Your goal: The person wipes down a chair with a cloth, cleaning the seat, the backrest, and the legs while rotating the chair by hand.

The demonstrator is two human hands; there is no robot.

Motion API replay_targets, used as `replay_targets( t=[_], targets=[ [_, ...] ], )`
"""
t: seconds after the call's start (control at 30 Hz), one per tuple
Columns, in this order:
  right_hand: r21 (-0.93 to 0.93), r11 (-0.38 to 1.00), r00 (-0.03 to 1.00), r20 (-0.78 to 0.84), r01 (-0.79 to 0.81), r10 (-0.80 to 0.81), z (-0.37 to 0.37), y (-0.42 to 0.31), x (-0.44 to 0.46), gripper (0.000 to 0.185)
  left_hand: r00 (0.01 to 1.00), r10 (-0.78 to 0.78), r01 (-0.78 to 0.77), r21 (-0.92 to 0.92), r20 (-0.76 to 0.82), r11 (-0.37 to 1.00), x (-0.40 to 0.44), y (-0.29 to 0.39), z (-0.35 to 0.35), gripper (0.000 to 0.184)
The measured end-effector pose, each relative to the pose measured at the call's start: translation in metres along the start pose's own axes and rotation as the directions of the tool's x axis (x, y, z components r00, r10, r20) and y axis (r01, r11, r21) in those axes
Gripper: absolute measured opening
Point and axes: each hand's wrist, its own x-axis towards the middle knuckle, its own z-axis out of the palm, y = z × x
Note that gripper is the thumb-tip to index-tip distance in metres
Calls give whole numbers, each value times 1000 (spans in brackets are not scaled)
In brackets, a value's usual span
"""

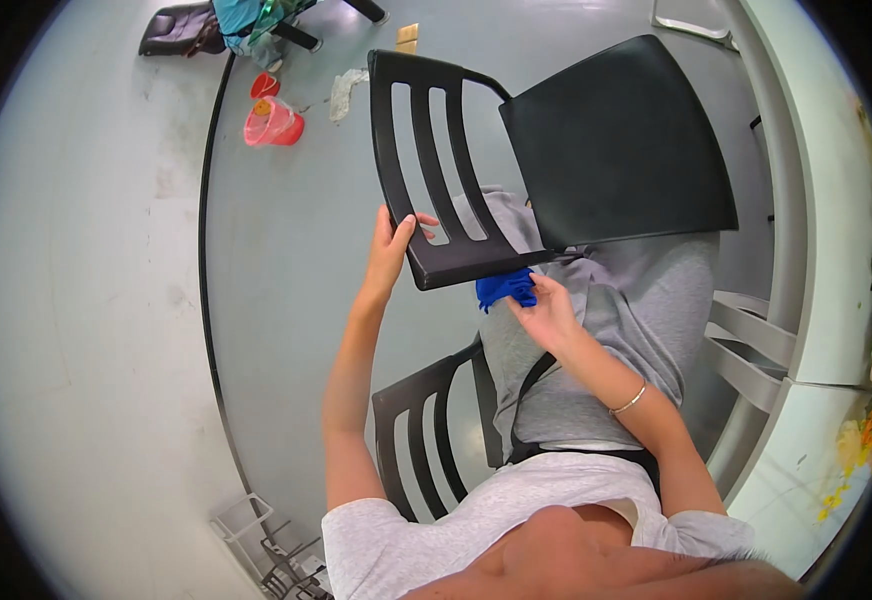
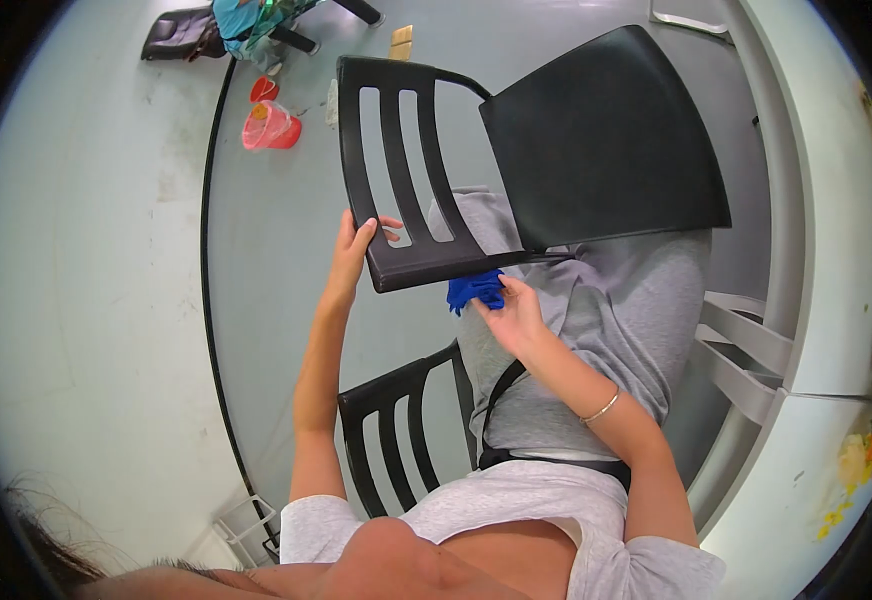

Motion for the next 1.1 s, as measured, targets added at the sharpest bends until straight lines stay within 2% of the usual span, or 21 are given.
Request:
replay_targets(
  t=[0.03,0.13,0.2,0.27,0.37,0.5,0.6,0.7,0.77,0.87,0.97,1.1],
  targets=[
    [2,1000,1000,1,3,-3,0,3,2,21,1000,-8,8,-19,0,1000,-1,-1,0,20],
    [172,984,998,-14,-53,56,7,28,12,22,1000,-17,17,-52,3,999,-3,-5,1,21],
    [176,978,993,2,-115,116,27,46,9,23,1000,-26,26,-61,-2,998,-3,-5,1,21],
    [167,954,968,78,-250,240,53,59,-4,25,999,-39,39,-107,9,993,-4,-3,3,21],
    [94,954,951,154,-284,268,66,65,-11,25,998,-55,57,-144,18,988,-5,0,6,22],
    [59,961,955,137,-272,262,61,52,-15,24,998,9,-4,-91,57,996,1,-7,2,23],
    [130,958,961,140,-255,237,33,48,4,24,997,30,-26,-59,72,998,2,-3,3,23],
    [102,979,981,95,-178,169,3,30,25,24,998,25,-21,-55,57,998,0,-1,5,23],
    [179,976,985,143,-124,98,-14,21,36,22,999,-9,10,-43,35,999,0,-4,4,25],
    [214,974,997,57,-69,58,-6,13,32,23,999,5,-4,-29,34,1000,1,-11,-1,26],
    [238,968,996,-9,-81,86,-6,26,43,27,1000,-24,25,-62,16,998,-2,-7,0,23],
    [260,956,991,41,-136,130,23,47,29,27,998,-65,64,-98,-7,993,-4,-12,-4,23]
  ],
)
